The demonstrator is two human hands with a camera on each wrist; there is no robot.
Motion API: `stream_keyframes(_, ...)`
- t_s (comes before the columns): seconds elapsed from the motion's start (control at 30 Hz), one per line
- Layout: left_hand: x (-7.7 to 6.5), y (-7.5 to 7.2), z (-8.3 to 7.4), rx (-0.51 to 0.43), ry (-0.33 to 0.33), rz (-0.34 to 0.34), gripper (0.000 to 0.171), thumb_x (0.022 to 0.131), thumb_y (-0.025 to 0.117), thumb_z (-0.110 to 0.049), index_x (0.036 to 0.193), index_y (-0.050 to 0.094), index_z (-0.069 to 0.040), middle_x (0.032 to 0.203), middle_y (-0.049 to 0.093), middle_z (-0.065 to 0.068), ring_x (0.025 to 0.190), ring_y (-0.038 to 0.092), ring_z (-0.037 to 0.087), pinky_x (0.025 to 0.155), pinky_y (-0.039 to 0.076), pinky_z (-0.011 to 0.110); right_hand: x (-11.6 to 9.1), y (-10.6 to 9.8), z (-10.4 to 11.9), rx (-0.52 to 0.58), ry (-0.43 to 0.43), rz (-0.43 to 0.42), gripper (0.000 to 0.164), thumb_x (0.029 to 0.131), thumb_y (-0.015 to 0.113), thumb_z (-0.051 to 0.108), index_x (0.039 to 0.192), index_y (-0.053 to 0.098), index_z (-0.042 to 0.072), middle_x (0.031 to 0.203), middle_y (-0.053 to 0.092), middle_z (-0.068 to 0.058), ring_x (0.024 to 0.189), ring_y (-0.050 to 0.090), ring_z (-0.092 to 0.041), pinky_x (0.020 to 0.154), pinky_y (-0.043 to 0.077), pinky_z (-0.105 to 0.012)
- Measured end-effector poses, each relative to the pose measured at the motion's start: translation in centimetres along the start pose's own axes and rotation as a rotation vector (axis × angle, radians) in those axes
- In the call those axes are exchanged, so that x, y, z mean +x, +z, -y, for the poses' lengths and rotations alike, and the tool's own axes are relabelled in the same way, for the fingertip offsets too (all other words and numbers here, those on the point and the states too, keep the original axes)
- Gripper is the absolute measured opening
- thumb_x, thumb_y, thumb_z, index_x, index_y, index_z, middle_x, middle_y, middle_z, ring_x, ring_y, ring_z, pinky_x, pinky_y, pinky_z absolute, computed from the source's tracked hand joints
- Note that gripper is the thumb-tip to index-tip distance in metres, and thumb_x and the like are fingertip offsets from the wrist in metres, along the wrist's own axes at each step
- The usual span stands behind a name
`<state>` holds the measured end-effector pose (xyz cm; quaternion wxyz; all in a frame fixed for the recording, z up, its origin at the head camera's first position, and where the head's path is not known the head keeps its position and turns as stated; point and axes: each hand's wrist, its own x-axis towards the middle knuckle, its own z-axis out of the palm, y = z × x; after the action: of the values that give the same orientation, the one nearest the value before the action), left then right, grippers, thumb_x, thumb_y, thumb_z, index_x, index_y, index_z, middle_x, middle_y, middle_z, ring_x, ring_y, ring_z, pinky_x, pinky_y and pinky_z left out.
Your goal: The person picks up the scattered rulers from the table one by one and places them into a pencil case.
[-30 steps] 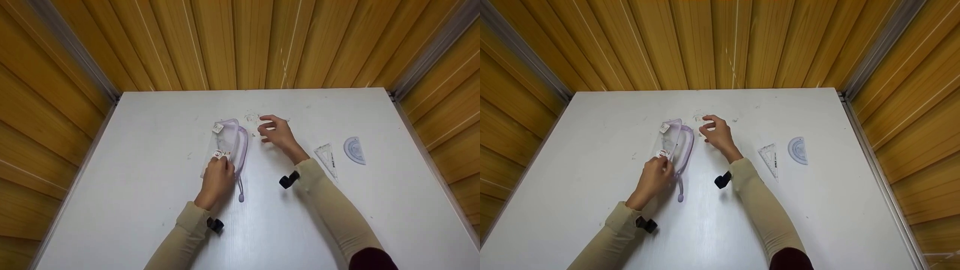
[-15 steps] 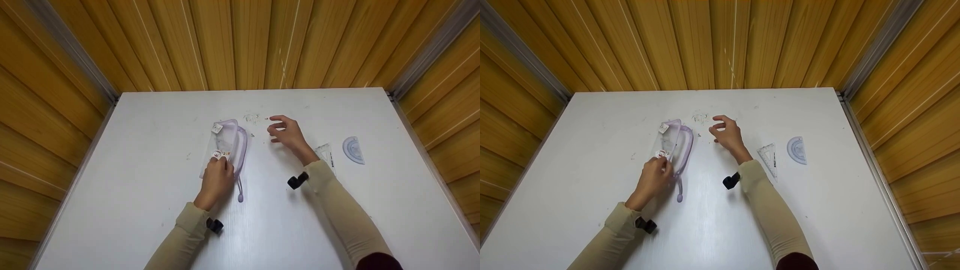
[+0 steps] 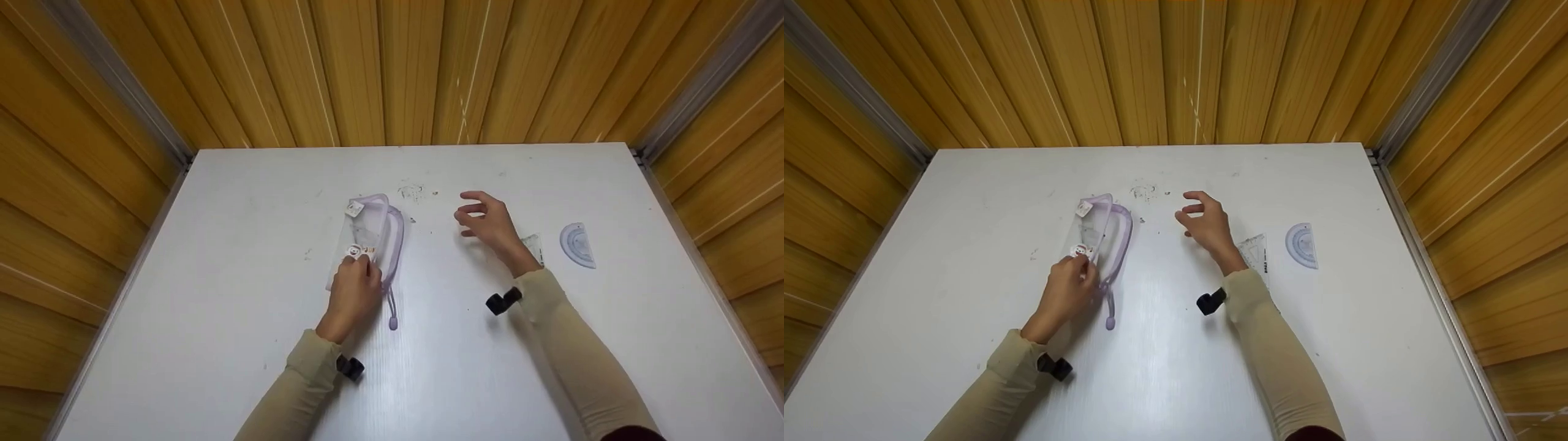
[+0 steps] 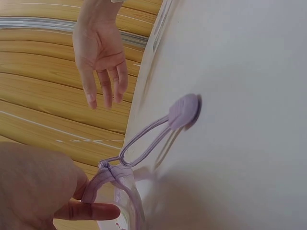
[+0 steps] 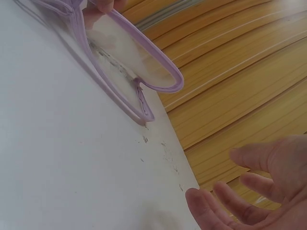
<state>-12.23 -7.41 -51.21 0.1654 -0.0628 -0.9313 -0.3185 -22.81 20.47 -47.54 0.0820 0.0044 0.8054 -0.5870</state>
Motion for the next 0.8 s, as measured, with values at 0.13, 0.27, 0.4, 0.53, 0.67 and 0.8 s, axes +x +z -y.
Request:
stream_keyframes(0.13, 0.1, 0.1, 0.0, -0.006, 0.011, 0.003, 0.019, 0.095, 0.059, -0.007, 0.077, 0.062, 0.001, 0.075, 0.056, 0.016, 0.062, 0.059, 0.034, 0.056, 0.051, 0.052, -0.8, -1.6, -0.5, -0.020, -0.001, -0.011, 0.053, 0.099, 0.068, 0.016, 0.147, 0.050, 0.007, 0.131, 0.060, -0.021, 0.116, 0.064, -0.040, 0.080, 0.059, -0.036)
stream_keyframes(0.27, 0.2, 0.1, 0.0, -0.008, 0.021, -0.006, 0.021, 0.094, 0.058, -0.005, 0.074, 0.059, 0.000, 0.074, 0.055, 0.016, 0.061, 0.057, 0.032, 0.055, 0.050, 0.050, -1.4, -3.1, -0.8, -0.036, -0.003, -0.031, 0.054, 0.099, 0.069, 0.017, 0.148, 0.049, 0.007, 0.133, 0.059, -0.022, 0.117, 0.063, -0.041, 0.080, 0.059, -0.037)
stream_keyframes(0.4, 0.1, 0.0, 0.0, -0.009, 0.014, 0.006, 0.020, 0.094, 0.059, -0.006, 0.075, 0.061, 0.000, 0.075, 0.057, 0.016, 0.062, 0.057, 0.031, 0.055, 0.051, 0.049, -2.0, -4.3, -1.2, -0.054, 0.019, -0.056, 0.056, 0.099, 0.069, 0.018, 0.150, 0.048, 0.009, 0.133, 0.059, -0.021, 0.117, 0.063, -0.040, 0.083, 0.059, -0.041)
stream_keyframes(0.53, 0.0, 0.2, -0.1, -0.016, 0.018, 0.006, 0.019, 0.094, 0.059, -0.006, 0.076, 0.062, 0.001, 0.076, 0.058, 0.017, 0.063, 0.058, 0.031, 0.056, 0.051, 0.050, -3.2, -5.9, -1.8, -0.087, 0.018, -0.071, 0.058, 0.099, 0.069, 0.019, 0.152, 0.045, 0.009, 0.134, 0.058, -0.022, 0.117, 0.063, -0.041, 0.083, 0.059, -0.039)
stream_keyframes(0.67, -0.2, 0.3, -0.1, -0.024, 0.029, 0.001, 0.018, 0.094, 0.060, -0.005, 0.077, 0.062, 0.002, 0.076, 0.058, 0.017, 0.063, 0.058, 0.031, 0.056, 0.051, 0.049, -4.5, -7.6, -2.5, -0.097, -0.003, -0.085, 0.062, 0.099, 0.068, 0.022, 0.154, 0.042, 0.010, 0.136, 0.056, -0.023, 0.117, 0.061, -0.040, 0.082, 0.059, -0.035)
stream_keyframes(0.8, -0.3, 0.2, -0.1, -0.016, 0.035, -0.007, 0.018, 0.094, 0.060, -0.005, 0.077, 0.062, 0.002, 0.075, 0.057, 0.017, 0.062, 0.058, 0.032, 0.055, 0.051, 0.049, -5.6, -9.2, -3.2, -0.116, -0.008, -0.103, 0.065, 0.100, 0.068, 0.025, 0.156, 0.040, 0.010, 0.137, 0.055, -0.024, 0.115, 0.062, -0.034, 0.082, 0.059, -0.034)
